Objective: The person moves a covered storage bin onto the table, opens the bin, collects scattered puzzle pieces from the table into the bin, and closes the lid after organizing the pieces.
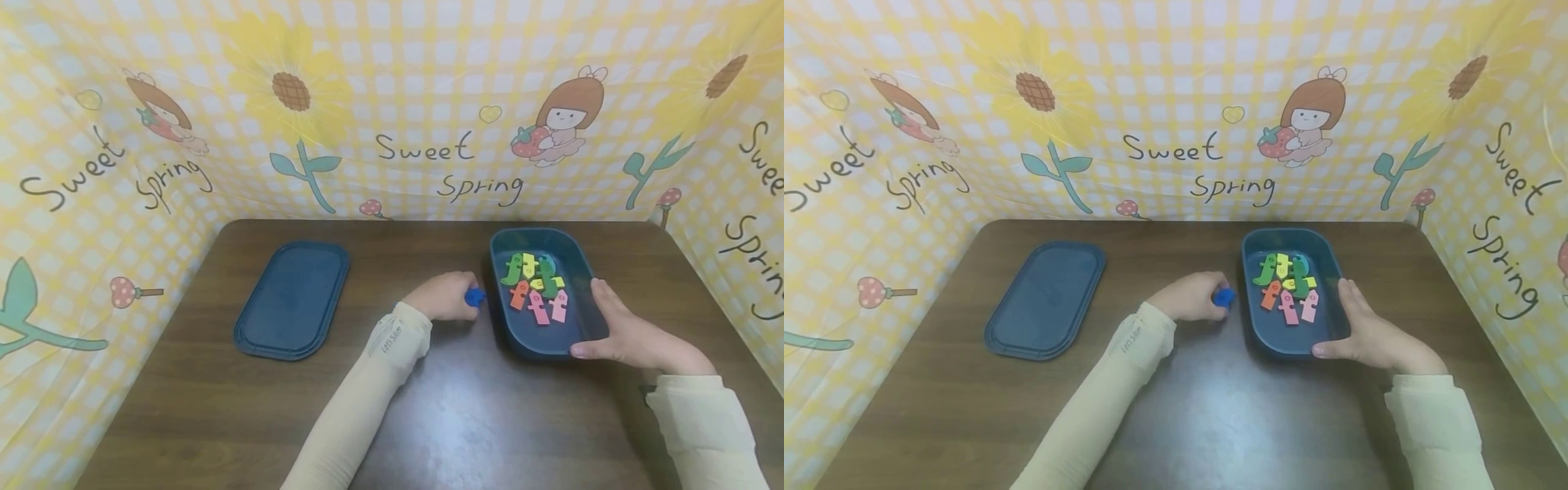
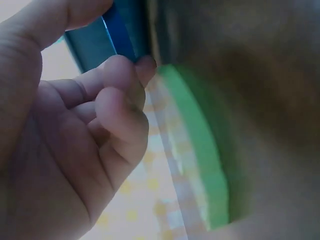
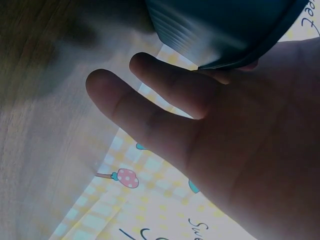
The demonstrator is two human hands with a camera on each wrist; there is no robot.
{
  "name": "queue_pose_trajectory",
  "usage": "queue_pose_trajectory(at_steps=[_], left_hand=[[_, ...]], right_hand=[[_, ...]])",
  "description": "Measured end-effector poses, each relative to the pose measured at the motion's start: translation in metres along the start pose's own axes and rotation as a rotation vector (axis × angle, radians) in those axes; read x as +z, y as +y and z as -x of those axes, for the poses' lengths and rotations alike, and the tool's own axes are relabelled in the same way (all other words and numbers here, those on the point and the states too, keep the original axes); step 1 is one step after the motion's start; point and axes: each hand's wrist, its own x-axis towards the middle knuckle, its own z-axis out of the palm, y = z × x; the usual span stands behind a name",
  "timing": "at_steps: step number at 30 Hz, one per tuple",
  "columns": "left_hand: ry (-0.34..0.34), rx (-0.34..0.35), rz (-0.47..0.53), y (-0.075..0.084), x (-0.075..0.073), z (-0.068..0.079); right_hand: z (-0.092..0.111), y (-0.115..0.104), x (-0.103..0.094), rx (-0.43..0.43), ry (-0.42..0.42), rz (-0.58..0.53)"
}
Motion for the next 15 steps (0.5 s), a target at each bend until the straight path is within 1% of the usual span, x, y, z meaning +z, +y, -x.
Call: queue_pose_trajectory(at_steps=[3,7,11,15], left_hand=[[0.02,-0.006,0.065,0.0,-0.009,0.002],[0.062,-0.015,0.126,0.001,-0.018,0.003],[0.097,-0.028,0.165,0.005,-0.024,0.002],[0.114,-0.036,0.184,0.011,-0.027,-0.002]], right_hand=[[0.0,0.0,0.0,0.002,-0.002,-0.008],[0.0,-0.001,-0.001,0.003,-0.006,-0.015],[0.0,-0.001,-0.001,0.001,-0.005,-0.013],[0.0,-0.001,-0.001,0.005,-0.005,-0.017]])
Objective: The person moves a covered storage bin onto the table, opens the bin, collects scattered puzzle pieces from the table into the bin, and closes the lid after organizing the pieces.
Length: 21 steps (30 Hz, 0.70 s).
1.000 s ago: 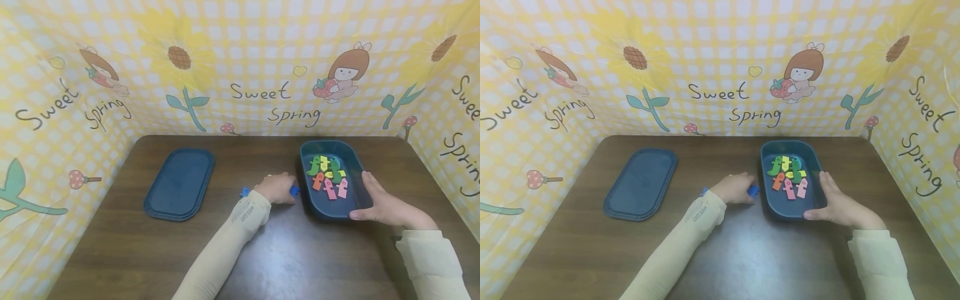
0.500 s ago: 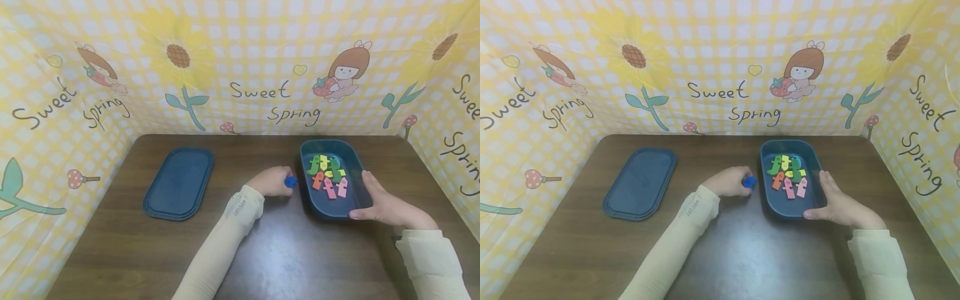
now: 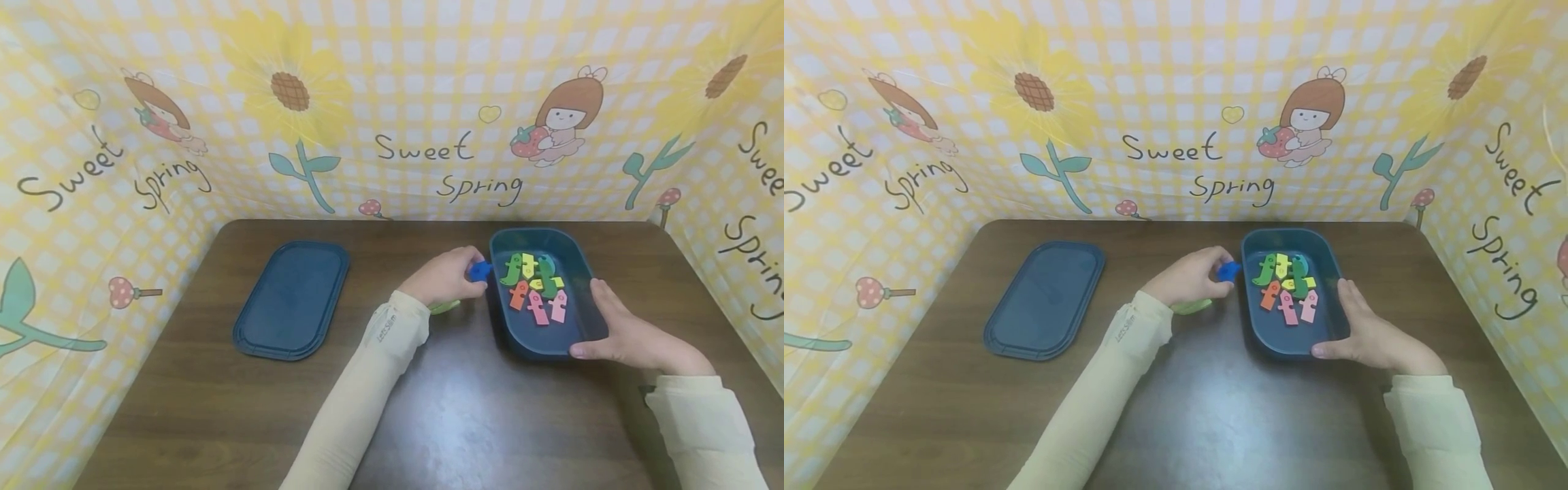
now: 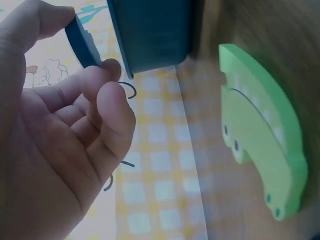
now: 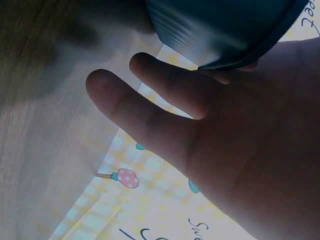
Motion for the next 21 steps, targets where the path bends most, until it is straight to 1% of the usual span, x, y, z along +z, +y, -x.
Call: queue_pose_trajectory(at_steps=[6,12,21], left_hand=[[0.007,0.016,-0.007,0.012,-0.002,-0.007],[0.009,0.032,-0.022,0.026,-0.004,-0.016],[0.028,0.078,0.012,0.044,-0.005,-0.029]], right_hand=[[0.0,0.0,0.0,-0.014,-0.001,0.009],[0.0,0.0,0.0,-0.009,0.002,0.013],[0.0,-0.002,0.0,-0.004,-0.001,0.011]])
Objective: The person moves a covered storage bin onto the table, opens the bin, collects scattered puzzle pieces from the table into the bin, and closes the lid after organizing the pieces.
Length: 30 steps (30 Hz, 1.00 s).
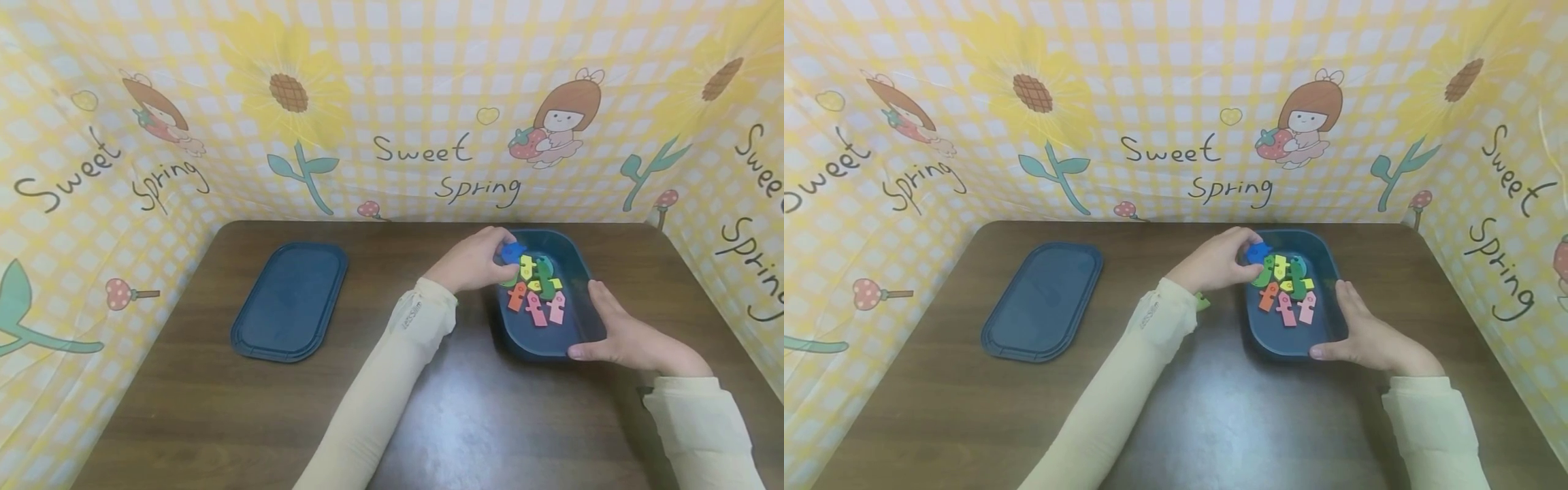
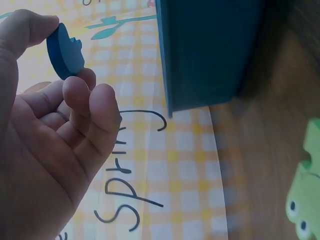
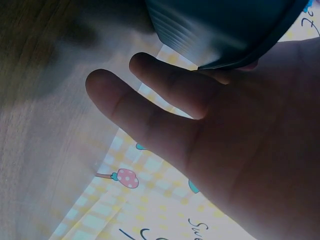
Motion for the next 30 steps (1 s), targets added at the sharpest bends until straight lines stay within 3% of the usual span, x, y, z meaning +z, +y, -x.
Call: queue_pose_trajectory(at_steps=[18,30], left_hand=[[-0.007,0.016,0.052,0.032,0.001,-0.023],[0.005,0.026,0.1,0.044,0.013,-0.039]], right_hand=[[0.001,0.002,-0.002,0.0,0.008,-0.006],[-0.005,0.004,-0.002,0.002,-0.008,-0.028]])
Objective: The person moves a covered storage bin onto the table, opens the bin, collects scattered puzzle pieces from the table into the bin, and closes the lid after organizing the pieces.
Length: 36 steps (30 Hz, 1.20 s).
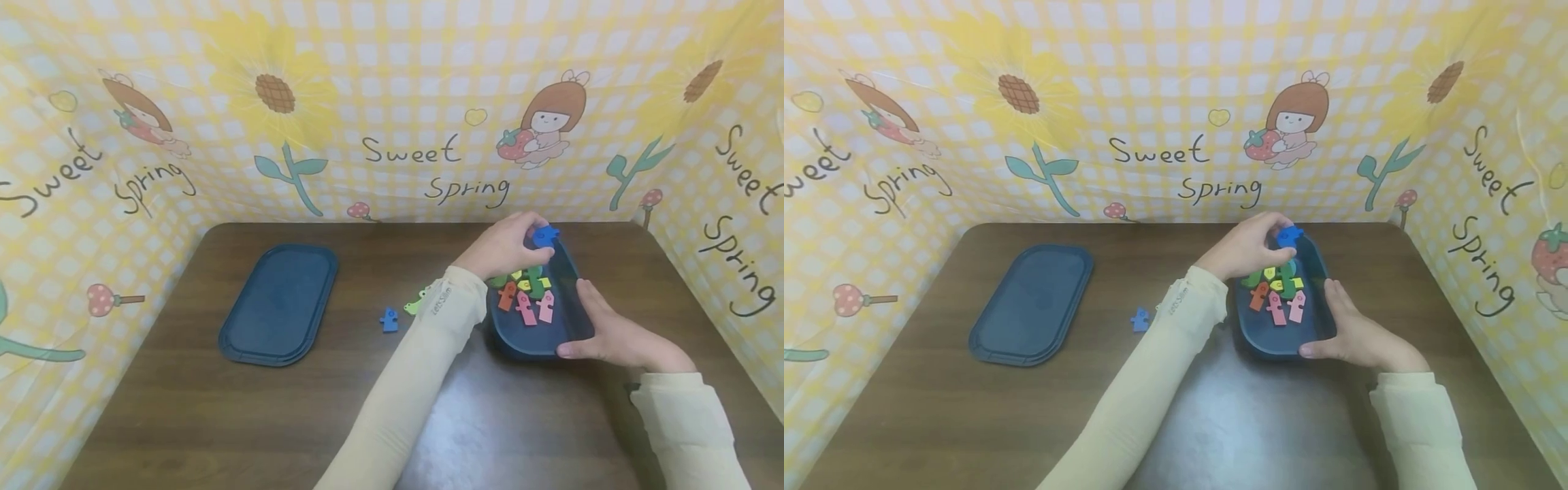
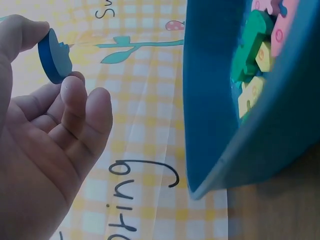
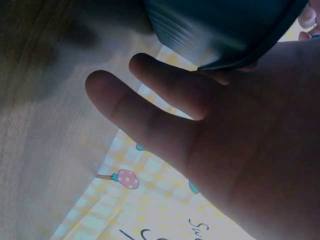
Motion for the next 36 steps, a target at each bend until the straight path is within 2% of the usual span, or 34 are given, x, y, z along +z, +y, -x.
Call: queue_pose_trajectory(at_steps=[5,12,17,20,25,31,36], left_hand=[[0.031,0.012,0.046,-0.001,0.009,-0.009],[0.066,-0.01,0.126,-0.004,0.018,-0.017],[0.094,0.008,0.161,-0.003,0.024,-0.023],[0.112,-0.002,0.106,-0.002,0.029,-0.026],[0.128,-0.077,-0.04,0.002,0.037,-0.029],[0.086,-0.182,-0.141,-0.001,0.045,-0.032],[0.072,-0.239,-0.196,-0.011,0.055,-0.034]], right_hand=[[-0.001,0.001,0.001,-0.007,0.002,-0.001],[-0.001,0.0,-0.001,-0.024,0.004,0.003],[0.0,0.002,-0.002,-0.031,0.01,0.007],[0.0,0.003,-0.001,-0.043,0.014,0.005],[0.0,0.005,0.0,-0.035,0.011,0.008],[-0.001,0.003,0.0,-0.014,0.011,0.017],[0.0,0.001,0.0,-0.019,0.019,0.015]])
